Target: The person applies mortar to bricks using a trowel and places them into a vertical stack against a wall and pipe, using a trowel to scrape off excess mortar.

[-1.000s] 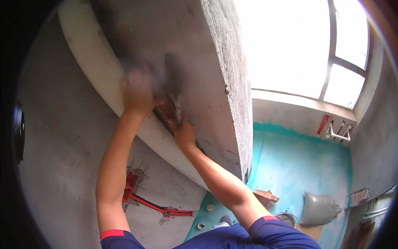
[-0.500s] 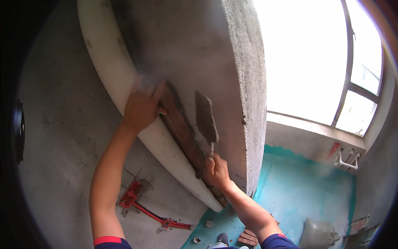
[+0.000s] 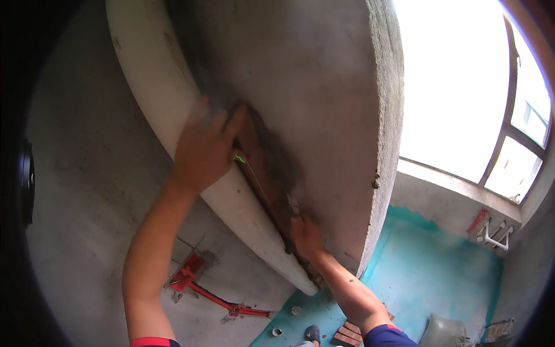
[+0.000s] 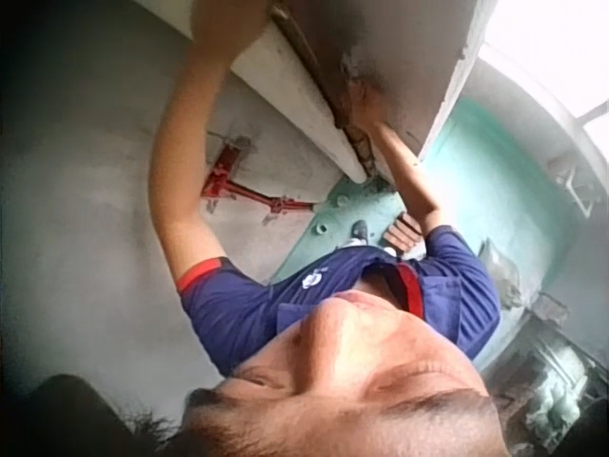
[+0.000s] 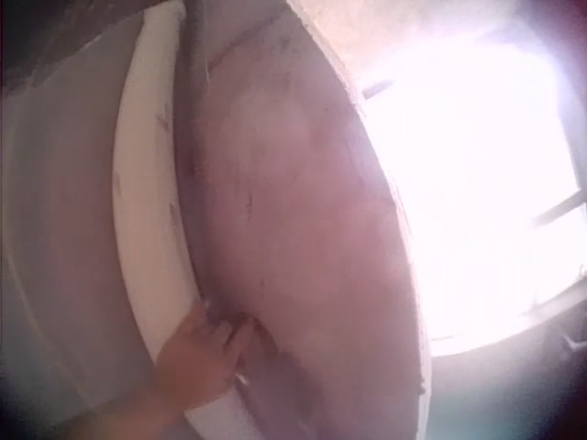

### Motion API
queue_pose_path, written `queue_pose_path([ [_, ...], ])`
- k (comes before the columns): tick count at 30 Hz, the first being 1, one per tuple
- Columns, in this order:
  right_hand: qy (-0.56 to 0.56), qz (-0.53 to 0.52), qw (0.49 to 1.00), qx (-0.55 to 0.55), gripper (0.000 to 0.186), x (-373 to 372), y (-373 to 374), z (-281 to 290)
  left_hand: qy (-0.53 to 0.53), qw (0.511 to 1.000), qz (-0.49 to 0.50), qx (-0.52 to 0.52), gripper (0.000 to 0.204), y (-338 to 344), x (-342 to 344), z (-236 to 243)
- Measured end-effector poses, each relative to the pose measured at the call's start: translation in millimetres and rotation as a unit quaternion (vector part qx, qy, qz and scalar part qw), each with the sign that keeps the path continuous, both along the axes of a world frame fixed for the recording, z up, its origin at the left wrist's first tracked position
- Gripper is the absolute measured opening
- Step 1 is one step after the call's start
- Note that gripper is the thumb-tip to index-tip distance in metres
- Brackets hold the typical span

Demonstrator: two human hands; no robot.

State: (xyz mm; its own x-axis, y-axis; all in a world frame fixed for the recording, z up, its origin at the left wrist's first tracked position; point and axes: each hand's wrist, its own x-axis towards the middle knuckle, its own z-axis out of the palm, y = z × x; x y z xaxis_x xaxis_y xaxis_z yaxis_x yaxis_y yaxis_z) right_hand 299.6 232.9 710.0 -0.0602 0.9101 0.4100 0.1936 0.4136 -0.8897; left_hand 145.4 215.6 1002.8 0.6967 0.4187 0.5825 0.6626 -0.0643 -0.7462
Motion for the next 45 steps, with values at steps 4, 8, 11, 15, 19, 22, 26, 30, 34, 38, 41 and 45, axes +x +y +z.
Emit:
queue_pose_path([
  [4,0.114,-0.009,0.985,0.127,0.036,1,10,-24,-0.009,1.0,-0.019,-0.013,0.054,6,6,1],
  [8,0.003,-0.014,0.999,0.044,0.036,-3,6,-8,-0.015,0.999,0.011,-0.038,0.053,4,1,-4],
  [11,0.071,-0.001,0.994,0.08,0.036,-2,7,-8,-0.024,0.999,-0.012,-0.038,0.054,4,3,0],
  [15,-0.043,-0.087,0.992,0.081,0.039,-6,2,1,0.003,1.0,-0.003,0.025,0.058,10,-3,-5],
  [19,0.041,-0.084,0.99,0.105,0.042,-6,3,-23,-0.004,1.0,-0.026,-0.009,0.064,13,-3,-3],
  [22,-0.043,-0.125,0.985,0.108,0.043,-14,15,-11,-0.022,0.998,-0.046,-0.023,0.061,18,-3,-8],
  [26,0.107,-0.048,0.99,0.08,0.043,-21,8,-15,-0.029,0.997,-0.064,-0.017,0.047,19,-10,-7],
  [30,0.027,-0.179,0.977,0.112,0.048,-26,27,-45,-0.027,0.996,-0.083,-0.007,0.043,20,-6,0],
  [34,0.058,-0.1,0.99,0.083,0.043,-23,2,-34,-0.039,0.997,-0.05,-0.047,0.042,19,-5,0],
  [38,-0.019,-0.142,0.989,0.026,0.04,-23,-13,-3,-0.058,0.995,-0.047,-0.063,0.042,21,-4,0],
  [41,0.02,-0.18,0.978,0.106,0.031,-6,-49,-8,-0.06,0.994,-0.07,-0.057,0.042,25,-10,-2],
  [45,-0.199,-0.156,0.95,0.182,0.019,28,-85,-12,-0.06,0.994,-0.079,-0.036,0.042,29,-5,-4],
])
